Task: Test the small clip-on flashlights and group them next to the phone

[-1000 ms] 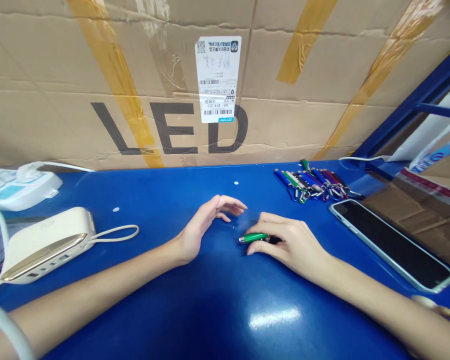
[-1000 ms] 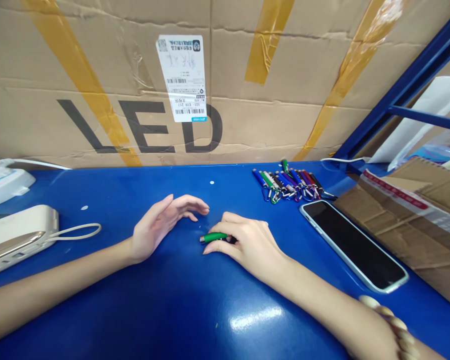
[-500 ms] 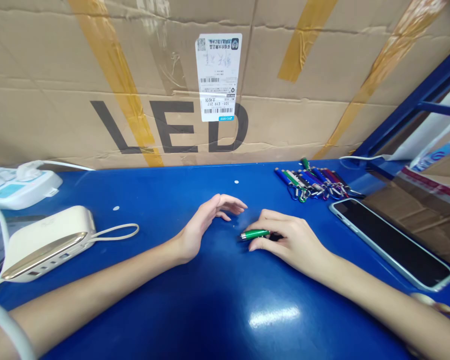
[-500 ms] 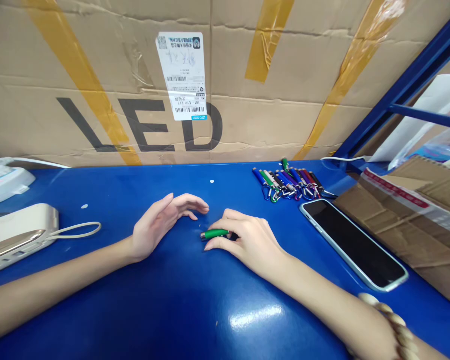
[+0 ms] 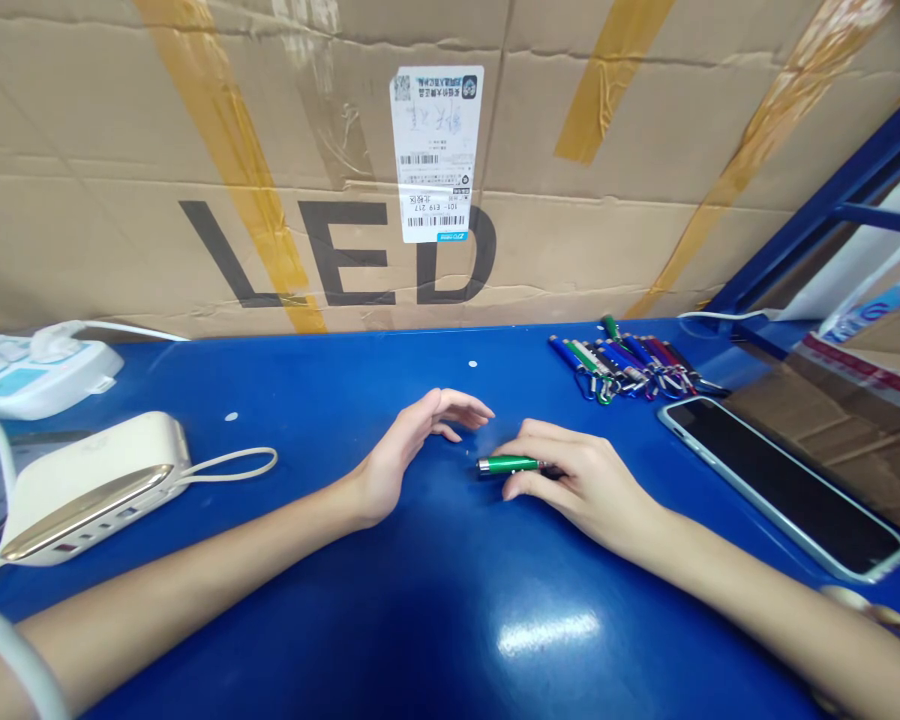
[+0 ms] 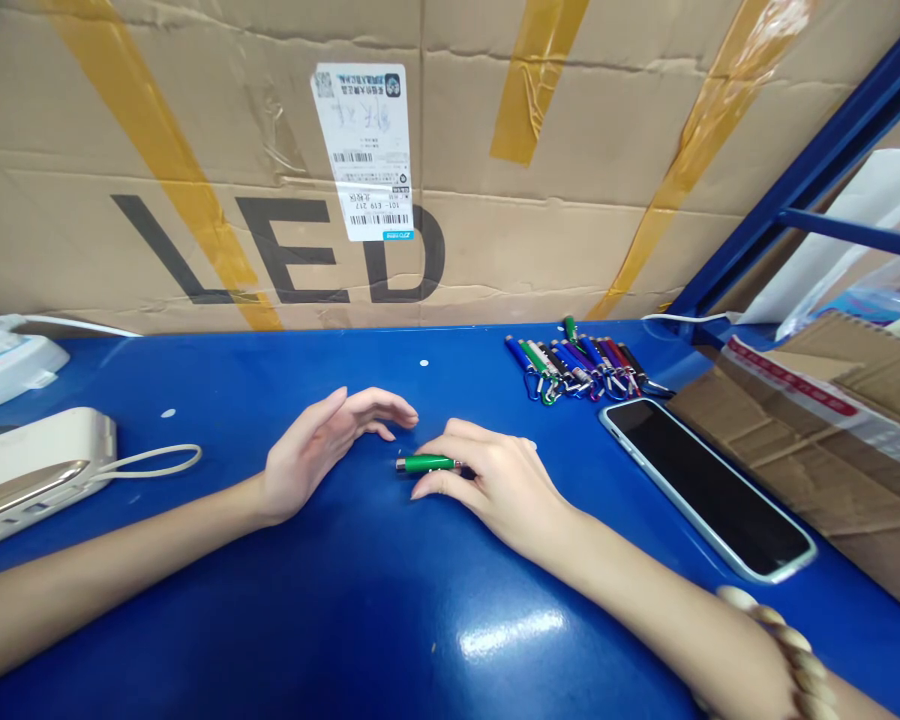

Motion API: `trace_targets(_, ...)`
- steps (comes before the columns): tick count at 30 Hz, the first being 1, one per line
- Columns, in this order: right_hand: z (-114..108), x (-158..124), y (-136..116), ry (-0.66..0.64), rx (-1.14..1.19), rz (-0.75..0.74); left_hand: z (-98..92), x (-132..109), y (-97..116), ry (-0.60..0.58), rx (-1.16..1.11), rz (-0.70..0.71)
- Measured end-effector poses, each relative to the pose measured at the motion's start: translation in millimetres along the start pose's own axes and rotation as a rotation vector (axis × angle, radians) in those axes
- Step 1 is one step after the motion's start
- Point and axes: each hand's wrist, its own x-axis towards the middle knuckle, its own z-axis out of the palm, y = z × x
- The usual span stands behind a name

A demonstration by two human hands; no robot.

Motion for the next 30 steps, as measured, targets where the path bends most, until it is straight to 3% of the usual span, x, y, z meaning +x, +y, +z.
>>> trace_targets(13,0.7,-1.6,-1.4,-0.020,0.008,-0.078,-0.5,-0.9,-0.9,-0.013,-0.002,0.020)
trace_targets(21,-0.6,2.5,-4.6,-0.016,-0.076,0.011,-2.5,-0.9,-3.3,-0.023,0.054,0.046)
trace_targets(23,0.5,2.6,-6.0,-0.003,-0.134,0.016,-2.7,-0.3,-4.5,0.027,0.084,0.048)
trace_targets(27,-2.3,5.7,3.4,0.020,-0.424,0.007,-1.0,2.0,-5.1,0.271,0.053,0.027)
trace_targets(30,-12.2,11.1,23.2,0.079,-0.607,0.101,0.0,2.8,-4.4,0.302,0.030,0.038)
